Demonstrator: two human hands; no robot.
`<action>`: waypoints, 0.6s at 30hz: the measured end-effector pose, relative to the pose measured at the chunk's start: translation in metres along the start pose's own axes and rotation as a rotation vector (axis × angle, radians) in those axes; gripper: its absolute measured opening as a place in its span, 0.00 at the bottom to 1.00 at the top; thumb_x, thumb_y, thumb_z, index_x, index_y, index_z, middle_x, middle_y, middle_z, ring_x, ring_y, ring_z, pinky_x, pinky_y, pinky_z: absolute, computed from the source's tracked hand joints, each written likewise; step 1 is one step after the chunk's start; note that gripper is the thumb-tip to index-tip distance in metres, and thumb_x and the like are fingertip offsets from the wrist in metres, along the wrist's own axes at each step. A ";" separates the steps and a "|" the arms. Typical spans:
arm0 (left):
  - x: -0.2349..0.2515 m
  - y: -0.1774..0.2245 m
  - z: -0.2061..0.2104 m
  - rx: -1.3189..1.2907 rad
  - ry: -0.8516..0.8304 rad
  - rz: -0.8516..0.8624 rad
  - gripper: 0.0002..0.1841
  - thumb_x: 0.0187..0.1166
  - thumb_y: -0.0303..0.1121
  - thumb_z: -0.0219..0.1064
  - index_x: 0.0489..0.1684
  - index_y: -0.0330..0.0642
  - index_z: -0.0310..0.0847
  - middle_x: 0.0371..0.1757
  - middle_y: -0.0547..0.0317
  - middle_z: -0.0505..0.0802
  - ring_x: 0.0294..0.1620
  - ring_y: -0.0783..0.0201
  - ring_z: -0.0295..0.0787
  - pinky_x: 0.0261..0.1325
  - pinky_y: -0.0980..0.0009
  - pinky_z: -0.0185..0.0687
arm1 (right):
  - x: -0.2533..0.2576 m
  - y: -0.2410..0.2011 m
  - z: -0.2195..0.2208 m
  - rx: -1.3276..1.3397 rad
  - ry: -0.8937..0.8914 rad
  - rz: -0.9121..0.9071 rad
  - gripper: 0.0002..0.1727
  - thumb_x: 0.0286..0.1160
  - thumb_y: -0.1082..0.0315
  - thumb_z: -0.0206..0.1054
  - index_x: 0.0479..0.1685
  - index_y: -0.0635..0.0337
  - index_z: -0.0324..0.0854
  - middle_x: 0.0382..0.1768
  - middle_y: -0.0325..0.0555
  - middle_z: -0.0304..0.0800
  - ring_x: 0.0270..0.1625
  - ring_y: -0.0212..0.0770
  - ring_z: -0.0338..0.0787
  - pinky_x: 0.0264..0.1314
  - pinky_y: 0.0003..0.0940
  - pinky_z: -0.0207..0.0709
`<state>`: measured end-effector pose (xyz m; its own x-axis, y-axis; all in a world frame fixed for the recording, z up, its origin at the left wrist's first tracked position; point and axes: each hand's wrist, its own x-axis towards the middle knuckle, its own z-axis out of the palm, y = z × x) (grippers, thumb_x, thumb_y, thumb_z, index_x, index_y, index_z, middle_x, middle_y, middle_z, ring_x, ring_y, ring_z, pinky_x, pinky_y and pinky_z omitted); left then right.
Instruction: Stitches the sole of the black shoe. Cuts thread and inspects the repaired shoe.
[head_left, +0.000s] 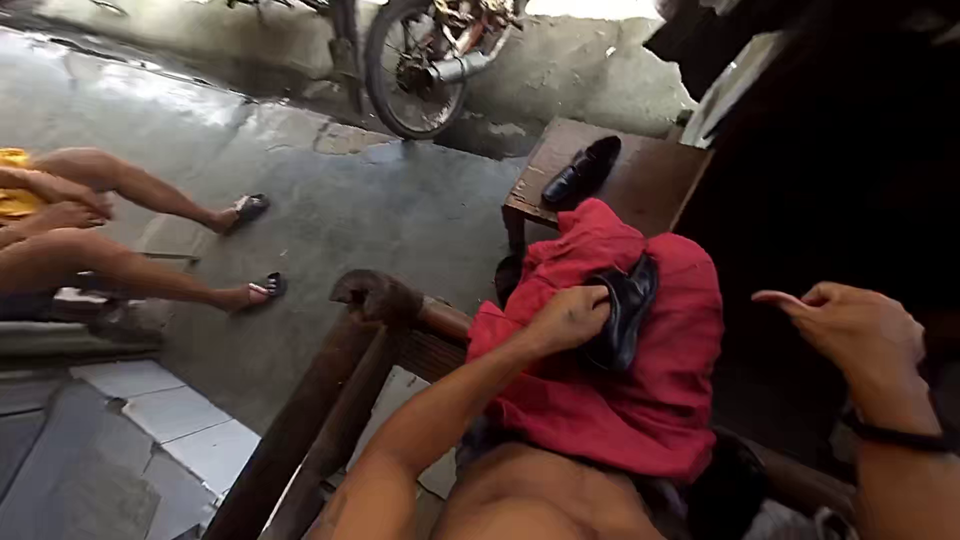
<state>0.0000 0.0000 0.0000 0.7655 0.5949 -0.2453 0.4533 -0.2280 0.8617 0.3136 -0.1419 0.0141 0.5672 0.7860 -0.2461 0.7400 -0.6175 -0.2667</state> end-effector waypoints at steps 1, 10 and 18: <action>-0.001 -0.002 0.001 0.058 -0.027 0.004 0.13 0.89 0.33 0.55 0.43 0.37 0.86 0.36 0.50 0.91 0.39 0.55 0.90 0.44 0.49 0.84 | -0.009 -0.004 0.003 0.016 -0.043 0.044 0.36 0.75 0.37 0.70 0.38 0.71 0.85 0.38 0.76 0.86 0.48 0.78 0.86 0.48 0.82 0.70; -0.029 -0.034 -0.022 0.144 -0.011 0.004 0.16 0.83 0.33 0.55 0.49 0.54 0.93 0.26 0.70 0.88 0.22 0.72 0.78 0.28 0.62 0.76 | -0.067 -0.008 0.049 0.670 -0.179 -0.206 0.16 0.66 0.54 0.79 0.25 0.55 0.84 0.23 0.34 0.84 0.25 0.28 0.81 0.29 0.30 0.78; -0.024 -0.039 -0.026 0.088 0.008 0.046 0.16 0.80 0.34 0.55 0.46 0.58 0.93 0.23 0.77 0.86 0.20 0.80 0.75 0.25 0.74 0.70 | -0.027 -0.086 0.052 0.218 0.176 -0.346 0.08 0.79 0.66 0.71 0.52 0.49 0.93 0.57 0.47 0.83 0.49 0.44 0.89 0.42 0.48 0.85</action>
<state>-0.0478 0.0146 -0.0162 0.7826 0.5887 -0.2026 0.4567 -0.3217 0.8294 0.2156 -0.1115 -0.0048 0.3665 0.9291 0.0498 0.8141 -0.2943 -0.5006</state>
